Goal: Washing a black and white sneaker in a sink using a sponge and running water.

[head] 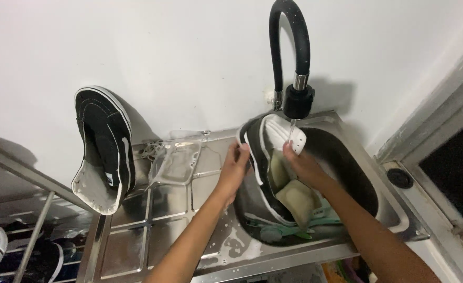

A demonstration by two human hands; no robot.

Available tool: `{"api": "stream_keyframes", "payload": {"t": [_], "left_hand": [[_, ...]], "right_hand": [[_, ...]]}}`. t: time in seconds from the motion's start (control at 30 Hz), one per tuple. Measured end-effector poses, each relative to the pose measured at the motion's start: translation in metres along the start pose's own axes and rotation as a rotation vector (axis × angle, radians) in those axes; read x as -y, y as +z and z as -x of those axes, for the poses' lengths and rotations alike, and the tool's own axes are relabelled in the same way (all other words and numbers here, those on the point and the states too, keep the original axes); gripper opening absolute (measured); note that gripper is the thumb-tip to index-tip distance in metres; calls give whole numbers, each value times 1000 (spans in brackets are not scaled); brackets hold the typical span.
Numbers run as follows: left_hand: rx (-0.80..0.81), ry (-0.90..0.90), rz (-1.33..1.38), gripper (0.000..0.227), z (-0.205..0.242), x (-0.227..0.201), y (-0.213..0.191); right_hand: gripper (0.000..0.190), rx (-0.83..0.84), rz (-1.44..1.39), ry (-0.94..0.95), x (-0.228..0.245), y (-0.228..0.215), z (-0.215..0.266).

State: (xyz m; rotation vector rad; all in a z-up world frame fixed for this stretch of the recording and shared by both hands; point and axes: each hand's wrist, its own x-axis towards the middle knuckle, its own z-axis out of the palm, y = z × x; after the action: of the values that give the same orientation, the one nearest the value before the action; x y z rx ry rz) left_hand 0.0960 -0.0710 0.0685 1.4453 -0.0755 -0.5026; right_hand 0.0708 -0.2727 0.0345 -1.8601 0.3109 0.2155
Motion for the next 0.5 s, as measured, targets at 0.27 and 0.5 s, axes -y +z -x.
{"api": "stream_keyframes", "payload": {"t": [0.27,0.5], "left_hand": [[176,-2,-228,79,-2,15,2],[194,-31,-382,91,-16,31,-7]], "right_hand": [[59,-315,423,-177,-56,-34,-50],[59,-241,501,-128,-9,-26,-7]]}}
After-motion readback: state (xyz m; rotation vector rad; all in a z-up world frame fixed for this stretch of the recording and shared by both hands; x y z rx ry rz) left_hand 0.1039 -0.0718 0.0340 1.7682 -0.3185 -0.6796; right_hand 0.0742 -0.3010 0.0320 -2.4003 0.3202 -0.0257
